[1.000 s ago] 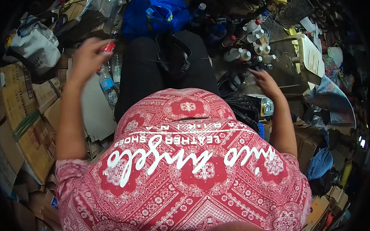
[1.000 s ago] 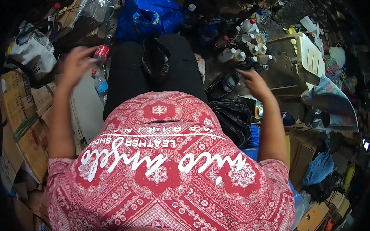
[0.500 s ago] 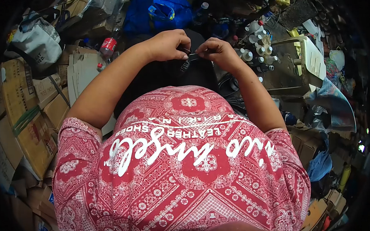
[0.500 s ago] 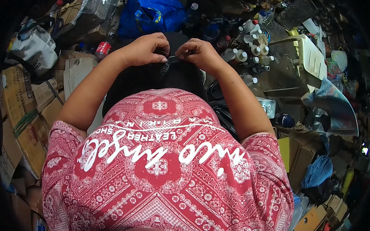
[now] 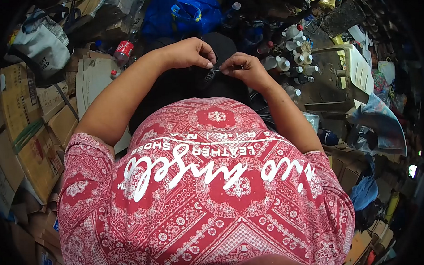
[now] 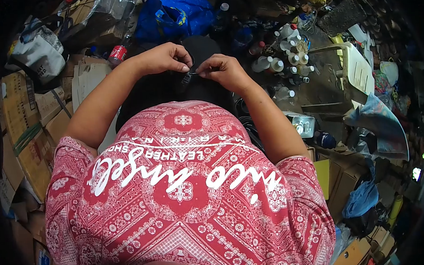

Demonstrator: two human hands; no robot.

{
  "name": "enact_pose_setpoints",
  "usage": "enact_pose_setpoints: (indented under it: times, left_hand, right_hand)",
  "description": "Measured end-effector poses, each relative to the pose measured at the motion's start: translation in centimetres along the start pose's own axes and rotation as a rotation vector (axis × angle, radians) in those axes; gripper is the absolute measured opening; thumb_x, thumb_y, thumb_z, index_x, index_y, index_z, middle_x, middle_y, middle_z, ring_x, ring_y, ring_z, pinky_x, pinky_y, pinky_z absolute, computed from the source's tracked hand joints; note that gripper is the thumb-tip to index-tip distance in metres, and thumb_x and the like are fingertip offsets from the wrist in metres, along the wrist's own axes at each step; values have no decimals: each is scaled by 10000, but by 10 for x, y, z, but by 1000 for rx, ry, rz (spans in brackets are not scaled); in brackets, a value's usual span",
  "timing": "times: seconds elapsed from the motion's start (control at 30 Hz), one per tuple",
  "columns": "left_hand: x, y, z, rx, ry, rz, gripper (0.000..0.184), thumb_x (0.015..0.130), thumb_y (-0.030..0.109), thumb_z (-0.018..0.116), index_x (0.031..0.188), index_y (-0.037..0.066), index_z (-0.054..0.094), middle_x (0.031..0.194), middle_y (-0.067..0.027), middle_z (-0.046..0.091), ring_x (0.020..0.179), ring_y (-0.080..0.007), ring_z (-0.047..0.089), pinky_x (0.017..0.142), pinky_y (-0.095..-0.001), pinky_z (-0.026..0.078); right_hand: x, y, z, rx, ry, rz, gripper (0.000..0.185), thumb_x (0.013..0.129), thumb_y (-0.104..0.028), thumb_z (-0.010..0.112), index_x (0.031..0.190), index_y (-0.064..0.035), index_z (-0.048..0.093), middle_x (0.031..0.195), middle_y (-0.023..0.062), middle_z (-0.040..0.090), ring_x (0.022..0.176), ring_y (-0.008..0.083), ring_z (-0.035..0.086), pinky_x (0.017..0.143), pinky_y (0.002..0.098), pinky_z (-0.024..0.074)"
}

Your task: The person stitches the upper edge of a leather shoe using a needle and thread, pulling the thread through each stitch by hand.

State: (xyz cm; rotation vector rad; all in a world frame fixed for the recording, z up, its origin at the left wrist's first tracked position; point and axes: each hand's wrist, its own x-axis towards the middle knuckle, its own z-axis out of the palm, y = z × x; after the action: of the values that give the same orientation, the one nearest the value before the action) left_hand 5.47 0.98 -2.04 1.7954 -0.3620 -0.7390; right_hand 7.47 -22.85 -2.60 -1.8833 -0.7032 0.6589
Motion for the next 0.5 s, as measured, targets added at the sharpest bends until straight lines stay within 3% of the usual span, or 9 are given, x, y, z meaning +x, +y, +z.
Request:
enact_pose_setpoints:
  times: [0.5]
  left_hand:
    - [1, -7, 4, -115, 16, 6, 235, 771, 166, 714, 944, 10, 688, 892, -43, 630, 884, -146, 580, 846, -296, 430]
  right_hand:
    - [-7, -2, 12, 35, 65, -7, 137, 755, -18, 726, 884, -61, 715, 848, 30, 639, 783, 105, 607, 711, 241, 485]
